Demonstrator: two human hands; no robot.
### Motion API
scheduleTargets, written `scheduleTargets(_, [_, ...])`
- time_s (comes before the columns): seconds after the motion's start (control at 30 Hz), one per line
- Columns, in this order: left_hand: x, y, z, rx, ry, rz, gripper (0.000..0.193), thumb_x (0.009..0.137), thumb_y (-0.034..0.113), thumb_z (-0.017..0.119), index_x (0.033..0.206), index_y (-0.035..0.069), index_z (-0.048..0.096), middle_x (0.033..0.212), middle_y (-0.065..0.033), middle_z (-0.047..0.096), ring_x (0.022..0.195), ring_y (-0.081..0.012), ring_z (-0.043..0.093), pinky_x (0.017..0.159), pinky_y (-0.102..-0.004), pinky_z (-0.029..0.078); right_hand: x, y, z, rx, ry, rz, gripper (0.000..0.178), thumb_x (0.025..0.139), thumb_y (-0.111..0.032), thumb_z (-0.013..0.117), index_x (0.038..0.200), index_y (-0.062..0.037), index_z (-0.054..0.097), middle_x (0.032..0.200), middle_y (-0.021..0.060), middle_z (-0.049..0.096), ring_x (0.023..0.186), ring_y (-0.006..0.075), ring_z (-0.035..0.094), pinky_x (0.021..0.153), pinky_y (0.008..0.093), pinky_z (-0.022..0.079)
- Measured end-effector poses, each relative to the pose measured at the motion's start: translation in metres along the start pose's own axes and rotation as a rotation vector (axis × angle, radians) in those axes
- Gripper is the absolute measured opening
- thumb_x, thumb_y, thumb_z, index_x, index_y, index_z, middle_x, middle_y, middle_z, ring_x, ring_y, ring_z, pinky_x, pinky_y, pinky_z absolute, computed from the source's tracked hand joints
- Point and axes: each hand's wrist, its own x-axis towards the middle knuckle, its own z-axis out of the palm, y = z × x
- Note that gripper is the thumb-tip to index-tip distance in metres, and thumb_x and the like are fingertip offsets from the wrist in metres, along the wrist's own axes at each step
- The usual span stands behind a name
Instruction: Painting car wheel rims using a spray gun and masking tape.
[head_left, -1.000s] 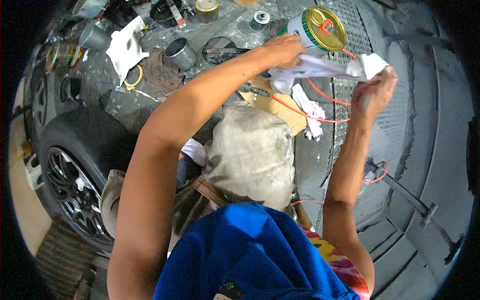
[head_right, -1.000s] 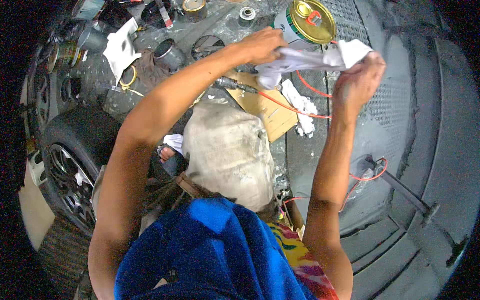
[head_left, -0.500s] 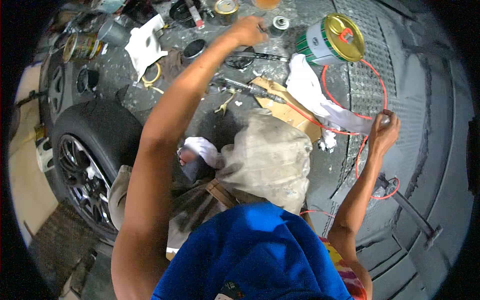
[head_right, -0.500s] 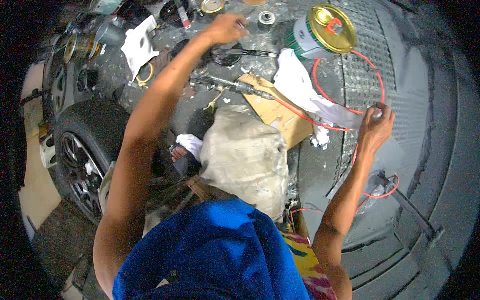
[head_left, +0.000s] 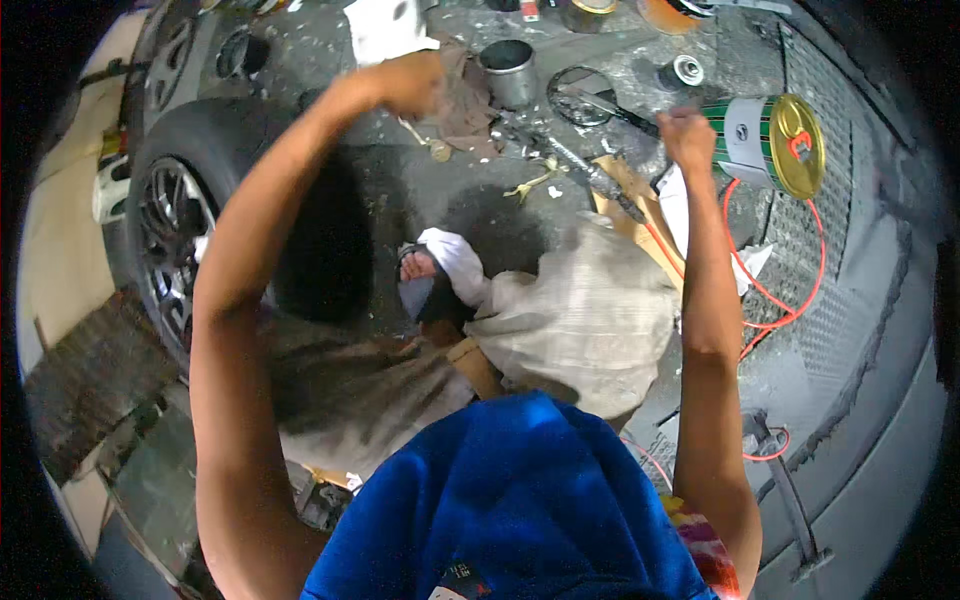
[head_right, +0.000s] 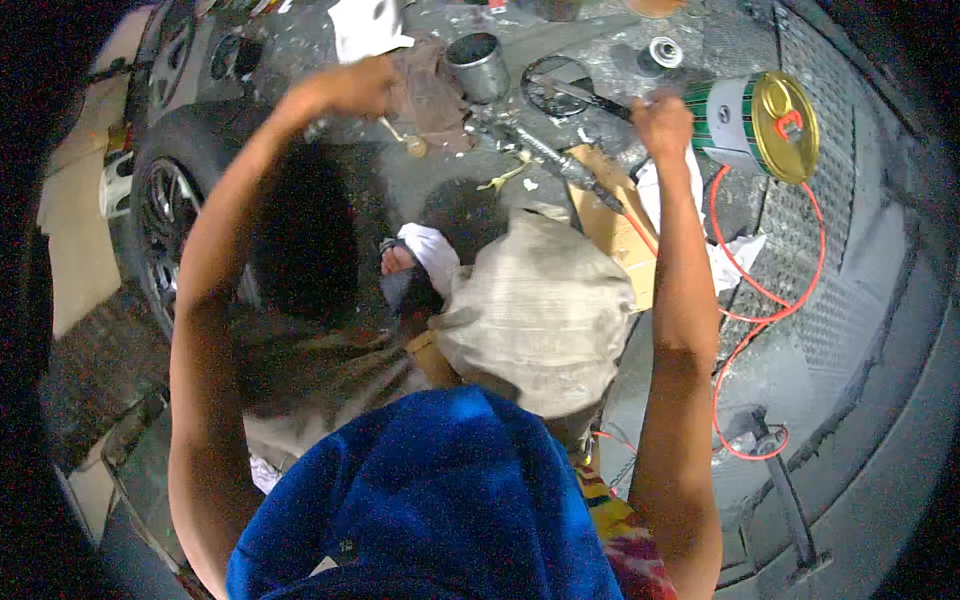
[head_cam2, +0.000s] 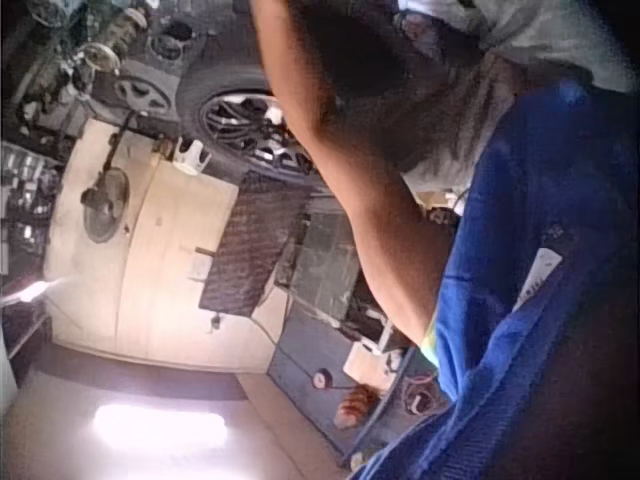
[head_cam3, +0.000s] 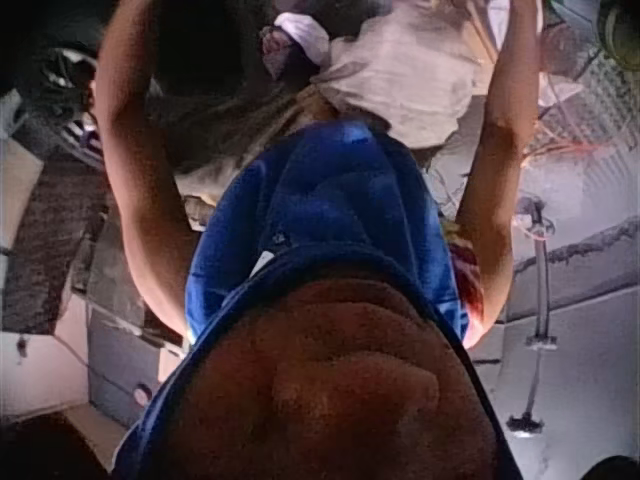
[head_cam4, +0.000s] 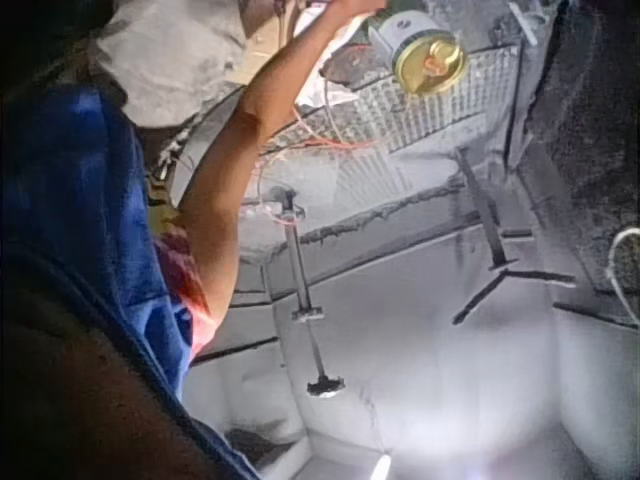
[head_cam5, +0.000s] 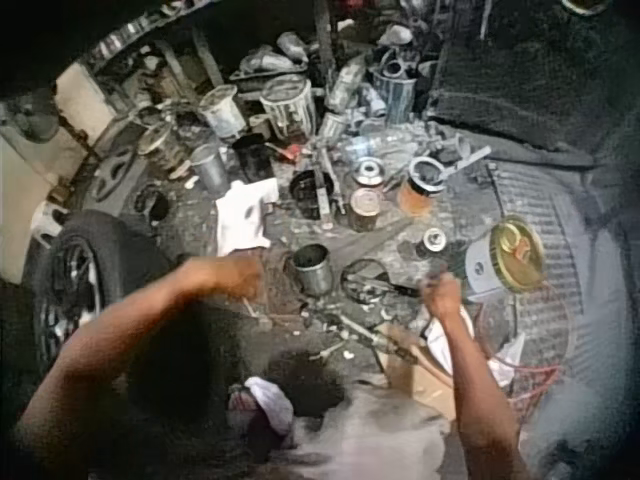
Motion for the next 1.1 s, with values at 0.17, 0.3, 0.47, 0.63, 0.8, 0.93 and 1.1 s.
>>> scheduleTargets(0.17, [0.029,0.047,0.091,-0.196,0.456,0.546,0.017,0.089,0.022,0.068,0.094,0.006,0.073,0.086,-0.0189,0.074,0.081,-0.0346,0.073,0.078,-0.0442,0.057,-0.023,-0.028,0.019,0.298,-0.418,-0.022,0.030,0.082,-0.034,0.078,0.100,-0.0093,0.079,0.086,0.0176,0.075,0.087,0.0351,0.074,0.080,0.0445,0.058])
scheduleTargets(0.3, [0.055,0.088,0.050,-0.320,0.337,0.175,0.019,0.092,0.021,0.067,0.099,0.004,0.073,0.092,-0.0197,0.075,0.087,-0.0346,0.074,0.081,-0.0445,0.057,-0.028,-0.035,0.042,0.134,-0.572,0.062,0.028,0.089,-0.030,0.068,0.106,-0.0102,0.079,0.099,0.0189,0.076,0.091,0.0372,0.074,0.083,0.0444,0.058])
scheduleTargets(0.47, [0.066,0.087,0.036,-0.361,0.492,0.134,0.019,0.094,0.018,0.067,0.103,0.002,0.073,0.096,-0.0201,0.076,0.091,-0.0354,0.075,0.084,-0.0421,0.058,-0.024,-0.033,0.070,0.578,-0.428,0.312,0.035,0.095,-0.018,0.059,0.124,-0.0054,0.073,0.099,0.0180,0.077,0.081,0.0251,0.073,0.077,0.0369,0.057])
scheduleTargets(0.63, [0.060,0.090,0.063,-0.435,0.402,0.131,0.019,0.093,0.019,0.067,0.101,0.002,0.073,0.096,-0.0215,0.075,0.091,-0.0359,0.074,0.082,-0.0439,0.058,-0.015,-0.018,0.059,0.581,-0.435,0.287,0.036,0.095,-0.011,0.060,0.130,-0.0076,0.070,0.104,0.0171,0.075,0.081,0.0251,0.071,0.078,0.0368,0.057])
scheduleTargets(0.8, [0.069,0.090,0.129,-0.281,0.120,0.292,0.014,0.086,0.016,0.068,0.091,0.003,0.071,0.091,-0.0203,0.072,0.088,-0.0418,0.069,0.077,-0.0494,0.055,-0.035,0.001,0.033,-0.021,-0.139,-0.348,0.028,0.090,-0.009,0.062,0.116,-0.0094,0.072,0.100,0.0153,0.068,0.097,0.0367,0.066,0.085,0.0466,0.053])
scheduleTargets(0.93, [0.063,0.120,0.220,-0.490,0.394,0.288,0.026,0.086,0.019,0.068,0.108,0.007,0.069,0.111,-0.0194,0.069,0.100,-0.0382,0.068,0.083,-0.0454,0.055,-0.045,0.014,-0.002,-0.351,-0.289,-0.466,0.016,0.093,-0.020,0.059,0.095,-0.0095,0.071,0.109,0.0099,0.062,0.107,0.0317,0.059,0.084,0.0514,0.048])
scheduleTargets(1.1, [0.101,0.138,0.317,-0.937,0.407,0.125,0.029,0.095,0.018,0.057,0.118,0.003,0.066,0.112,-0.0232,0.069,0.101,-0.0413,0.071,0.086,-0.0474,0.059,-0.059,0.059,-0.029,-0.441,-0.445,-0.508,0.017,0.093,-0.020,0.058,0.095,-0.0080,0.070,0.100,0.0109,0.063,0.102,0.0314,0.061,0.083,0.0510,0.049])
